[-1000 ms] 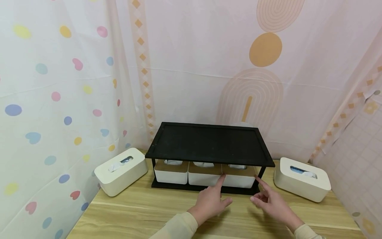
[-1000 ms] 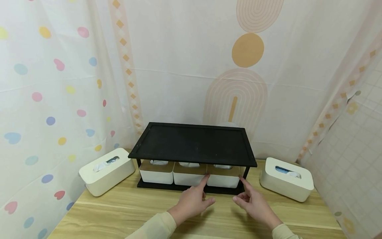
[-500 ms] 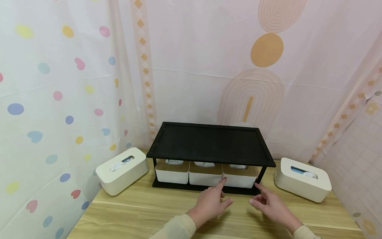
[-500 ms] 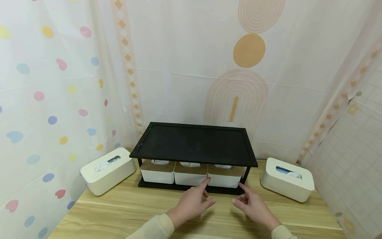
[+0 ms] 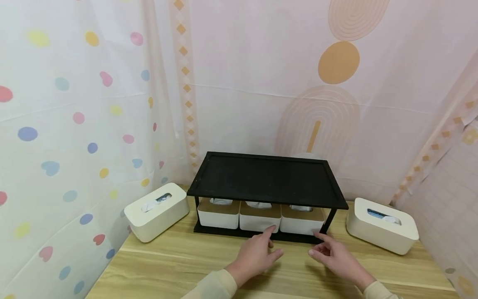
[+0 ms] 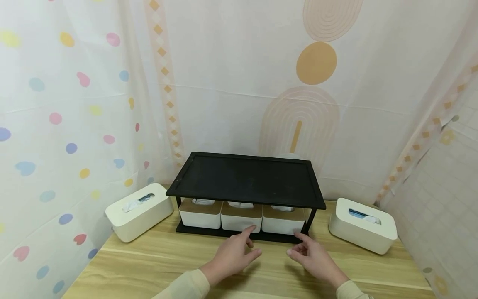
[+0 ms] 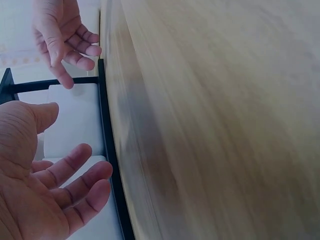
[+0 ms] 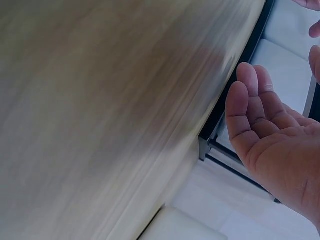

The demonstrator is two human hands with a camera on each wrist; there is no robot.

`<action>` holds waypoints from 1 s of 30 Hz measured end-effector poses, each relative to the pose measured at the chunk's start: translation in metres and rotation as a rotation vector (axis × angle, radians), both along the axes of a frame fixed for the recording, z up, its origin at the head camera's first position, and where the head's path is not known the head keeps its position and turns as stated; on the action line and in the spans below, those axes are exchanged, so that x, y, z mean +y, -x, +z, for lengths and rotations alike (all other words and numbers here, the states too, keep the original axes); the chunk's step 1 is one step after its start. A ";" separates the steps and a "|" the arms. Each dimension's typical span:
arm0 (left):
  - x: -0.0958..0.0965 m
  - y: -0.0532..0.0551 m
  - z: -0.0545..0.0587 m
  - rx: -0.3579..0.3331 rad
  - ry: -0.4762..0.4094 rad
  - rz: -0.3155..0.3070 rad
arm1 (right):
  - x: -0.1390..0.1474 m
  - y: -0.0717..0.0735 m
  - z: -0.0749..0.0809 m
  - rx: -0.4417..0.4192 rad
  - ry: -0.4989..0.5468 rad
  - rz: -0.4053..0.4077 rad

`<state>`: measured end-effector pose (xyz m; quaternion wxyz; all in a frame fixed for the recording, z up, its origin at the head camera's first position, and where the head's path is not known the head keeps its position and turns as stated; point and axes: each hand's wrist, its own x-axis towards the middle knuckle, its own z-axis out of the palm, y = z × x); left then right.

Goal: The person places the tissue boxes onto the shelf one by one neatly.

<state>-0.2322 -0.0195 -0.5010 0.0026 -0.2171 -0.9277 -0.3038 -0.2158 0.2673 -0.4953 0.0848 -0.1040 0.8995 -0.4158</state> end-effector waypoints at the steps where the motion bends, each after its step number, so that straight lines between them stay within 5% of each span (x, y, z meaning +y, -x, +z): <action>1: -0.002 -0.001 0.000 -0.004 -0.006 0.002 | -0.001 0.000 0.000 0.001 0.001 0.002; 30: -0.032 -0.006 -0.001 0.034 -0.013 0.092 | -0.033 0.005 0.001 0.009 0.040 0.073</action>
